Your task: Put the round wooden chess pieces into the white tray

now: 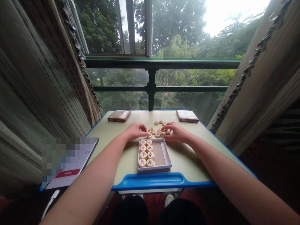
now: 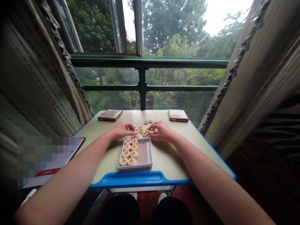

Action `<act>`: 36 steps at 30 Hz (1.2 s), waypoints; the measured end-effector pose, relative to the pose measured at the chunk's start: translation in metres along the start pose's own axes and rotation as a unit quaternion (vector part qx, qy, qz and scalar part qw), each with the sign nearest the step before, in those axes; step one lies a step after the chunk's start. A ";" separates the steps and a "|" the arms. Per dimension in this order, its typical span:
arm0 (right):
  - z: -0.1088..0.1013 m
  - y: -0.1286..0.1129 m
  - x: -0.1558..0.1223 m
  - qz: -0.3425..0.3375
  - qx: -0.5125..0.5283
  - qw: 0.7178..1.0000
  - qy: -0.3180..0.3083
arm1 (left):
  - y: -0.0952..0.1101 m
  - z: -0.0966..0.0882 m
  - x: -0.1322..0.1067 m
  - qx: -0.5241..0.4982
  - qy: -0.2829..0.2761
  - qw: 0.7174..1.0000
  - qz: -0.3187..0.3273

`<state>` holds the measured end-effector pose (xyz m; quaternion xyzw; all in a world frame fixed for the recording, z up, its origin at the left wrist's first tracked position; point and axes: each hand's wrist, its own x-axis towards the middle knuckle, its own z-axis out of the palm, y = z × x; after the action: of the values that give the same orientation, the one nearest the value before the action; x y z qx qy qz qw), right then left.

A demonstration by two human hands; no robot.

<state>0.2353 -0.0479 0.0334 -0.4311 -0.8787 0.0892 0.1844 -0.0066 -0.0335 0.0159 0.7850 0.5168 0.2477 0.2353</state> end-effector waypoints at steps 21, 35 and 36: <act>0.002 -0.002 0.001 -0.018 -0.017 1.000 -0.004 | 0.025 0.008 0.002 0.060 -0.083 0.993 0.056; -0.003 0.010 0.002 0.031 -0.014 0.998 0.052 | 0.019 0.009 0.009 0.055 -0.082 0.993 0.063; -0.004 0.014 0.003 0.058 -0.033 0.995 0.076 | 0.019 0.009 0.009 0.057 -0.083 0.993 0.061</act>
<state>0.2451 -0.0375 0.0331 -0.4926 -0.8382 0.0373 0.2310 0.0156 -0.0331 0.0226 0.8452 0.4595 0.1656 0.2170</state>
